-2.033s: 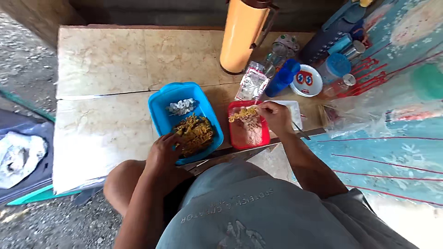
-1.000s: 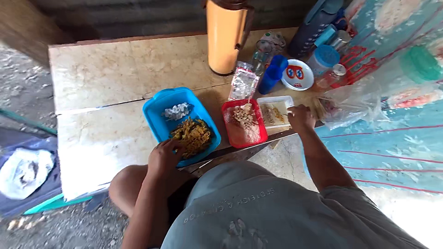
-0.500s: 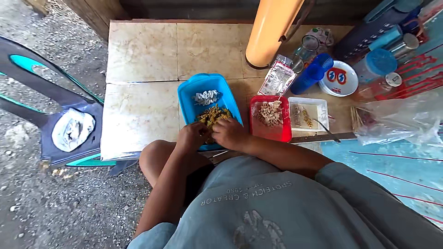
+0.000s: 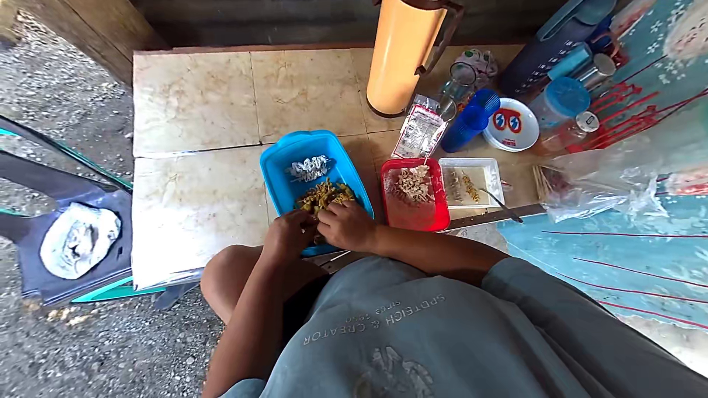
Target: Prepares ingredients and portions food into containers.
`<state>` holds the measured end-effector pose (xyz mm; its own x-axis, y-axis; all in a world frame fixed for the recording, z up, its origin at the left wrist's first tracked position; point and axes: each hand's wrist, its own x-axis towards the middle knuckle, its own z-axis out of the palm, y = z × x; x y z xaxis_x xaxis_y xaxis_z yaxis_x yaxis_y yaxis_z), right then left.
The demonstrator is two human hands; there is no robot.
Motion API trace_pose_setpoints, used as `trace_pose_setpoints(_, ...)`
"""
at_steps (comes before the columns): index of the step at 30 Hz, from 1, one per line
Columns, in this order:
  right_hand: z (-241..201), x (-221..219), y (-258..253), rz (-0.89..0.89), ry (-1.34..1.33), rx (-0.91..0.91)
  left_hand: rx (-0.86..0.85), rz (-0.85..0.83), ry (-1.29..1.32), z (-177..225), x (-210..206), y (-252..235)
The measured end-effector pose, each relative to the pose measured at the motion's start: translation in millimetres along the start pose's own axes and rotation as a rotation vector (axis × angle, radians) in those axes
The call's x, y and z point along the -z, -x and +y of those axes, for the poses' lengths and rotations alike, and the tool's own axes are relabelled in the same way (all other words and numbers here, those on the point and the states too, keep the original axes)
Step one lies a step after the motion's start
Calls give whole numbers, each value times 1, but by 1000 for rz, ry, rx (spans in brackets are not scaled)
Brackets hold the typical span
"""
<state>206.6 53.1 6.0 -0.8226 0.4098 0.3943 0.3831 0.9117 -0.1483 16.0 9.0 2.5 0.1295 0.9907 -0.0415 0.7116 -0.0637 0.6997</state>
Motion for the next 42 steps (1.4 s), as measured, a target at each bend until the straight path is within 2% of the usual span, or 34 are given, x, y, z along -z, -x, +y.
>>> trace_pose_setpoints(2,4,1,1,56,13,-6,-1,8,-12,-1,-1,0)
trace_pose_setpoints(5,10,15,1,52,-37,-106,-14,18,-16,0,2,-1)
trace_pose_setpoints(8,21,29,5,52,-202,-288,4,22,-14,0,2,-2)
trace_pose_setpoints(11,34,50,11,126,-375,-475,27,41,-18,1,3,-3)
trace_pose_setpoints(15,53,62,27,229,-602,-605,11,74,-29,0,1,1)
trace_pose_setpoints(17,56,64,31,255,-589,-608,-47,154,-74,10,0,5)
trace_pose_setpoints(19,50,67,30,255,-466,-564,-172,237,-116,30,-4,5)
trace_pose_setpoints(22,36,73,26,221,-257,-488,-291,270,-70,66,-16,0)
trace_pose_setpoints(24,33,74,24,223,-237,-452,-319,299,-24,82,-25,-6)
trace_pose_setpoints(30,38,72,28,191,-383,-472,-333,335,-67,88,-25,-10)
trace_pose_setpoints(34,33,76,30,151,-439,-544,-278,358,-58,88,-23,-10)
trace_pose_setpoints(42,26,81,31,163,-389,-634,-160,353,-21,100,-26,-11)
